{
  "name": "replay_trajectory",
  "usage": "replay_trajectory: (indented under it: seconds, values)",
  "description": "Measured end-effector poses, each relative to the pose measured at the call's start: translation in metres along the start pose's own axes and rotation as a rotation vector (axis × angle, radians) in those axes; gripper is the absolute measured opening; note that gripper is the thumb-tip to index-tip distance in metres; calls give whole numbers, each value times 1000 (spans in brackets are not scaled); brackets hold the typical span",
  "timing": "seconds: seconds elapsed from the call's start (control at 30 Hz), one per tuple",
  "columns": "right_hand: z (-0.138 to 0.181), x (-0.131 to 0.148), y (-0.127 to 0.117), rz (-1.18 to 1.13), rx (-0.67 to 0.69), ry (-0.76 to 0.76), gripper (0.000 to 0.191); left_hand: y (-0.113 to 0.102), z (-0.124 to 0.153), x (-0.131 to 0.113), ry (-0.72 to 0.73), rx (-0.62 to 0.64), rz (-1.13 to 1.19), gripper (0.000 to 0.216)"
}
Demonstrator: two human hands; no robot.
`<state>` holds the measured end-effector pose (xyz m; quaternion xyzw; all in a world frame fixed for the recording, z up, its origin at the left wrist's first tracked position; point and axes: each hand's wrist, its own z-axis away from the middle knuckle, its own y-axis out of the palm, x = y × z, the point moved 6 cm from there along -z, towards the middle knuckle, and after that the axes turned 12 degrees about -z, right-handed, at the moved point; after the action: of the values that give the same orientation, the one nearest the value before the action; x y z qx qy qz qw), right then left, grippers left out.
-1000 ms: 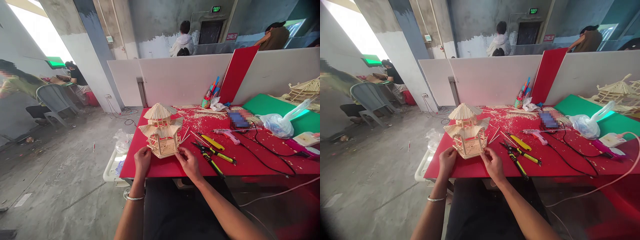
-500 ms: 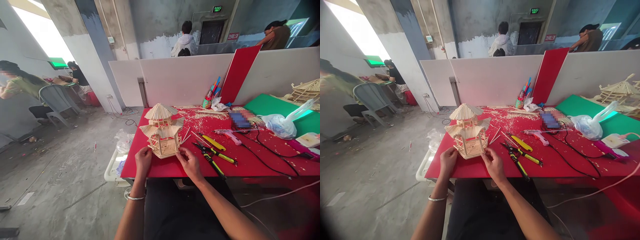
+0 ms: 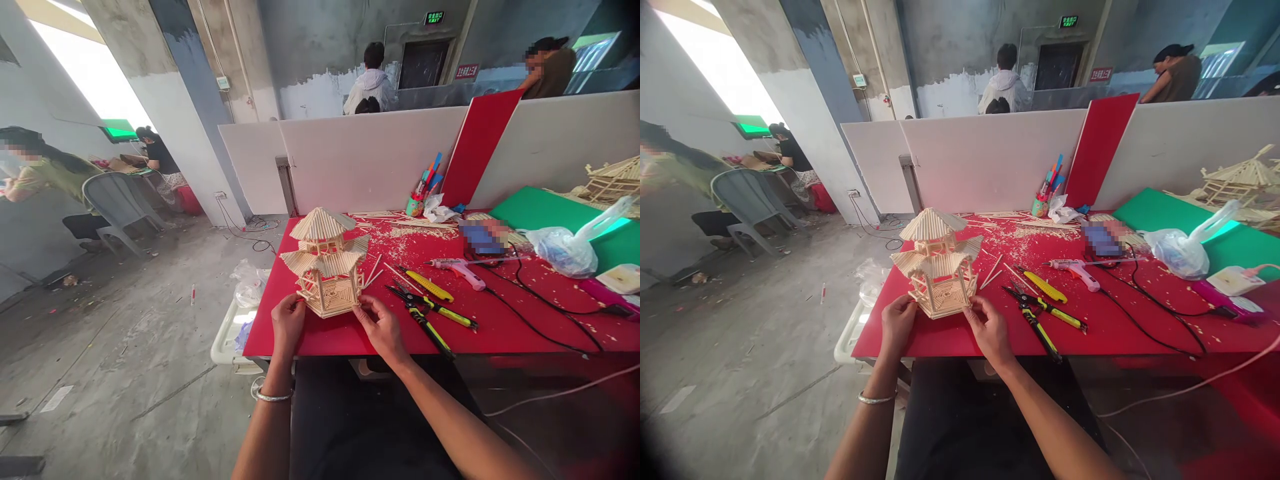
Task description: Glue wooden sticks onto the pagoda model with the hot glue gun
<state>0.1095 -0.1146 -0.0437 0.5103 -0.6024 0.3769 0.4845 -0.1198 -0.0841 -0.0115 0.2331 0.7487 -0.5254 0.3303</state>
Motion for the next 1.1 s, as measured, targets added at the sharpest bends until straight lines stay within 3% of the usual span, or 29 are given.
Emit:
replay_trajectory:
  seconds: [1.1]
  values:
    - [0,-5,-1,6,1,9,40,-2,2,-10,65,47,93,21]
